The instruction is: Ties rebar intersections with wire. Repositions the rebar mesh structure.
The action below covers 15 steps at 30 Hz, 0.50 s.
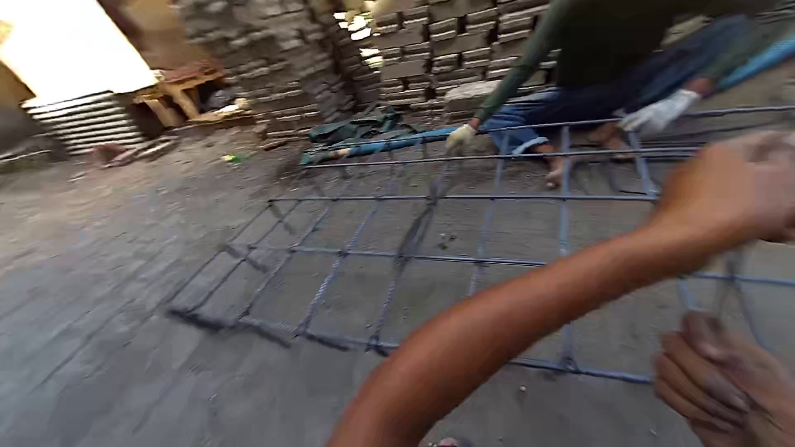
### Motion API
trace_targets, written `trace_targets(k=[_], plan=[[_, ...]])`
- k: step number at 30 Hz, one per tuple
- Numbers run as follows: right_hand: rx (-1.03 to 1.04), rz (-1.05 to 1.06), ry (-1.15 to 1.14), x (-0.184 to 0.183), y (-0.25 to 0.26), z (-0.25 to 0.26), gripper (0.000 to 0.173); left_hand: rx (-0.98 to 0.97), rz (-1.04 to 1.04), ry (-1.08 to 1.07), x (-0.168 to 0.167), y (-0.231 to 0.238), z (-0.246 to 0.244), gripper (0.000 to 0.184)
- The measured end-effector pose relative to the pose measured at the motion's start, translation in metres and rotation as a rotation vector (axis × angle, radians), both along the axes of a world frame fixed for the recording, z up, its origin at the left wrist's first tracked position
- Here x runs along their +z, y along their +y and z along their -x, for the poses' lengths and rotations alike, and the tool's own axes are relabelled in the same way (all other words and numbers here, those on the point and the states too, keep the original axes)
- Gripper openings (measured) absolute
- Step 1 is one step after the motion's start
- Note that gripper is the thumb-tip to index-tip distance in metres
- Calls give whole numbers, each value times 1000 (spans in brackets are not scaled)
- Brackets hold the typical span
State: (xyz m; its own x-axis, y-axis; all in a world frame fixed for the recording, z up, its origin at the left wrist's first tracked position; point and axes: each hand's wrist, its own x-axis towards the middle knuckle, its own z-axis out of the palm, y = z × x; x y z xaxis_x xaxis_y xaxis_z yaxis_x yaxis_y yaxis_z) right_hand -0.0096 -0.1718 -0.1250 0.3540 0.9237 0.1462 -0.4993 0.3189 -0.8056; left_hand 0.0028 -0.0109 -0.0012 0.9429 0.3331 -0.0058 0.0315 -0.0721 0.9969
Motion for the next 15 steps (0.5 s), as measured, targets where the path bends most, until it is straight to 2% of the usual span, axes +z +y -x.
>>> trace_targets(k=[2,3,7,9,12,15], plan=[[-52,-71,-59,-20,-15,-9,25,-43,217,-49,-10,-21,-16,31],[-80,-75,-112,-21,-19,-15,23,-36,258,-52,-12,-28,-23,30],[-208,-8,-257,-11,-35,-20,19,148,320,-101,-14,-55,-28,33],[-232,-4,-331,-9,-43,-22,21,169,365,-180,-18,-61,-31,35],[-385,1,-647,-4,-58,-34,27,112,459,-292,-26,-59,-36,37],[-497,30,-913,-6,-75,-49,23,102,558,-318,-32,-62,-39,38]])
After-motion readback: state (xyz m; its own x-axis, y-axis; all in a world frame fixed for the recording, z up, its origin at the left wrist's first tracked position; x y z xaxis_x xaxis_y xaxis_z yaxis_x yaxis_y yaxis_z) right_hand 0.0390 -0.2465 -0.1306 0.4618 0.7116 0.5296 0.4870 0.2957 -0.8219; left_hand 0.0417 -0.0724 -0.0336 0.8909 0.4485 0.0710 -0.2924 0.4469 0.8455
